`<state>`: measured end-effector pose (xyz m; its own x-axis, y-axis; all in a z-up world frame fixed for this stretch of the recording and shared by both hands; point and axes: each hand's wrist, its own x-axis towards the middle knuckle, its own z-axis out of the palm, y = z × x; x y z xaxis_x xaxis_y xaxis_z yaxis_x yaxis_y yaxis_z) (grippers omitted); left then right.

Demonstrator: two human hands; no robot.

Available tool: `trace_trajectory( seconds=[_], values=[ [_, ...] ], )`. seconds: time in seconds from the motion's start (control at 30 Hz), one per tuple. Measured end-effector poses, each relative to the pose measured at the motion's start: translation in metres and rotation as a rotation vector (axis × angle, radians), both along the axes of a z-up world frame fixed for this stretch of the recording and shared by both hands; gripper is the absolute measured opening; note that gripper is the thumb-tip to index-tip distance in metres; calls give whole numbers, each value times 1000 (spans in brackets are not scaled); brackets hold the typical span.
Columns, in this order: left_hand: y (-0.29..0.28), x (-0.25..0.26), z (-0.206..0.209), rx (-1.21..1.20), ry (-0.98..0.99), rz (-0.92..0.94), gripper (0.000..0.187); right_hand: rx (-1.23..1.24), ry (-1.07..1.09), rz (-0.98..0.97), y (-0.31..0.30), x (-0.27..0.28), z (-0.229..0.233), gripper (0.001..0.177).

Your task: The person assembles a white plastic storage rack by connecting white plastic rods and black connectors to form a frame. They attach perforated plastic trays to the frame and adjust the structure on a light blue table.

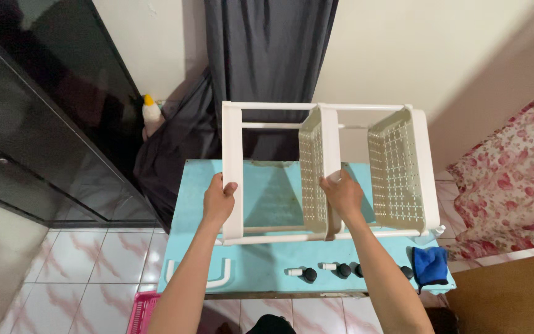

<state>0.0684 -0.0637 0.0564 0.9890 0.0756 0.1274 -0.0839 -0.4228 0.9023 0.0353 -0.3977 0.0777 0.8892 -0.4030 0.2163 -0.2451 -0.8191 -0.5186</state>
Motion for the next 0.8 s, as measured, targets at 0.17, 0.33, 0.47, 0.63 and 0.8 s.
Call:
trace_trajectory(
  seconds=[0.17,0.33,0.47,0.63,0.8],
  values=[
    [-5,15,-1,30,143,56,37,130,64,-10,5,4,-6,51],
    [-2,27,-15,36,151,59,36,104,167,-48,7,12,-12,50],
    [0,37,-33,72,172,73,36,46,166,-38,7,22,-23,53],
    [1,50,-44,34,156,72,36,39,220,-38,8,37,-26,55],
    [0,70,-51,91,162,63,34,19,290,-30,3,54,-31,59]
  ],
)
